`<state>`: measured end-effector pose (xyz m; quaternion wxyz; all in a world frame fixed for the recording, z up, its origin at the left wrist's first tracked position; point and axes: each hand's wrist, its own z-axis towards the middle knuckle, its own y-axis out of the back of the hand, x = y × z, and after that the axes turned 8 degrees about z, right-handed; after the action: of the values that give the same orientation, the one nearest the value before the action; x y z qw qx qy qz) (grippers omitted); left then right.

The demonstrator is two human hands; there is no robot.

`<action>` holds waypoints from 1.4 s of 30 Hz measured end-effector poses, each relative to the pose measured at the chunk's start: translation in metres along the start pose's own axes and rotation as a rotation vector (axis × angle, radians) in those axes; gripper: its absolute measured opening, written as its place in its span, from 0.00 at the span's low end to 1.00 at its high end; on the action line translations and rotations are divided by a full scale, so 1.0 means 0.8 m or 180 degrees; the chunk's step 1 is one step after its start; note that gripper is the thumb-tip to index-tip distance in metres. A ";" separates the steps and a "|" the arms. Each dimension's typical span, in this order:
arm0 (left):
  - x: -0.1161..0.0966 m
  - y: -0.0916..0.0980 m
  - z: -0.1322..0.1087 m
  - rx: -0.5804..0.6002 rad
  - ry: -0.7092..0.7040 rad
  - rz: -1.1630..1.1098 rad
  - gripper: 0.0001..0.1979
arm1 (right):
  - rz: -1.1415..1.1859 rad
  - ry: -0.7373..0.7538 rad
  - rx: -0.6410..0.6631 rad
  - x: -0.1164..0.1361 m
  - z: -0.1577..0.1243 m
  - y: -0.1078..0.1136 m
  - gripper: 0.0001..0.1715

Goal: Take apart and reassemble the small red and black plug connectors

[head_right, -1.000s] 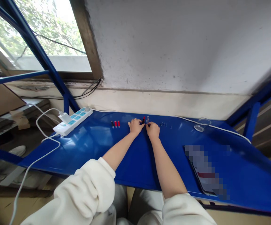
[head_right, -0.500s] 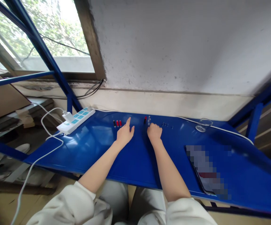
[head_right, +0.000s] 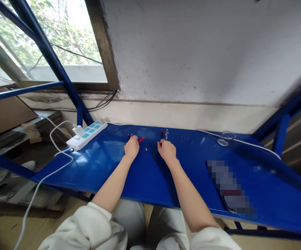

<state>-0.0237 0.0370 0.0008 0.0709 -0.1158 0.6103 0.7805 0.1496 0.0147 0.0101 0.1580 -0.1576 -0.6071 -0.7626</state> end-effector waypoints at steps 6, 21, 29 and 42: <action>-0.002 -0.009 -0.005 0.0200 -0.0426 0.0066 0.17 | 0.0238 0.0250 0.0168 -0.001 -0.001 -0.013 0.16; -0.043 -0.005 -0.026 0.0752 -0.1265 -0.0326 0.13 | 0.0196 0.0268 0.0438 -0.006 0.002 -0.025 0.12; -0.023 -0.009 -0.030 0.0719 -0.1790 -0.0620 0.16 | 0.0533 0.0311 0.0668 -0.003 0.001 -0.022 0.11; -0.017 -0.022 -0.022 0.0181 -0.1214 -0.0762 0.06 | 0.0900 0.0648 0.0647 -0.008 0.001 -0.026 0.07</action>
<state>-0.0048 0.0249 -0.0157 0.2803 -0.0358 0.5895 0.7568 0.1468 0.0200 -0.0107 0.3391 -0.1466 -0.6337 -0.6797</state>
